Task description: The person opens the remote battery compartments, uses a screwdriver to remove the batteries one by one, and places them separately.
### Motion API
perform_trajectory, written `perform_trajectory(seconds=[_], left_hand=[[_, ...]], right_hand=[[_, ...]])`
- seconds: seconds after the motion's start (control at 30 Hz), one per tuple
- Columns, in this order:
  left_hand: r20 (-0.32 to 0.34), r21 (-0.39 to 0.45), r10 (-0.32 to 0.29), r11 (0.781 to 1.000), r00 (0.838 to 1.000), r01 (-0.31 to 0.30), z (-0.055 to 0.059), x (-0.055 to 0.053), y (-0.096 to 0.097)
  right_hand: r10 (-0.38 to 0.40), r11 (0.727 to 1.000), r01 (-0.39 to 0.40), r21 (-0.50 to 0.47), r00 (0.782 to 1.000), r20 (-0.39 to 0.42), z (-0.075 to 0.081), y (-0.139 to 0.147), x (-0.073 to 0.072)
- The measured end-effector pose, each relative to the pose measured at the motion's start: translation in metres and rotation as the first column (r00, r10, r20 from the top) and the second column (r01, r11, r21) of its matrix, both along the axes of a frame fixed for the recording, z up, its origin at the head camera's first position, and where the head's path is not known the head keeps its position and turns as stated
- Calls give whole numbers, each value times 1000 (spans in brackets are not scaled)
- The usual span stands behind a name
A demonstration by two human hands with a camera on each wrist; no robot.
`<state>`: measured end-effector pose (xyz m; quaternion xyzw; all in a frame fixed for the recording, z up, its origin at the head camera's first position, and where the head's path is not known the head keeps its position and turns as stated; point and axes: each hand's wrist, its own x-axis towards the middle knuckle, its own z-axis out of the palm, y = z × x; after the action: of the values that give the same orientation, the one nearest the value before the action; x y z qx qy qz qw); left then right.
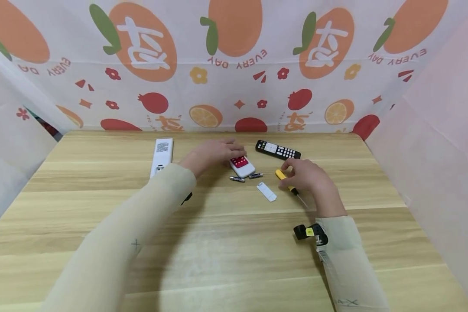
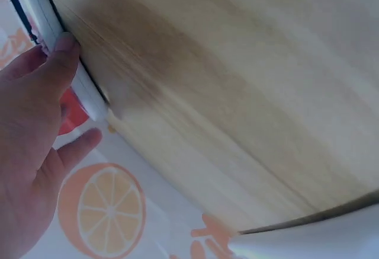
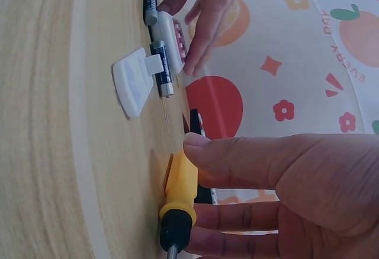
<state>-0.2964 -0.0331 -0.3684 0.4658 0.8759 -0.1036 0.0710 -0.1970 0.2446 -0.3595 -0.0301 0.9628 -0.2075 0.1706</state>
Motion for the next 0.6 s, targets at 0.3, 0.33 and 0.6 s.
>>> perform_trajectory(seconds=[0.3, 0.33, 0.6], left_hand=[[1, 147, 22, 989, 1000, -22, -6, 3, 0], [-1, 185, 29, 982, 1000, -28, -7, 4, 0], [107, 402, 143, 899, 984, -175, 2, 11, 1]], right_hand=[[5, 1000, -5, 21, 1000, -15, 2, -2, 0], [8, 1000, -8, 20, 1000, -22, 2, -3, 0], [11, 998, -22, -64, 986, -168, 6, -9, 0]])
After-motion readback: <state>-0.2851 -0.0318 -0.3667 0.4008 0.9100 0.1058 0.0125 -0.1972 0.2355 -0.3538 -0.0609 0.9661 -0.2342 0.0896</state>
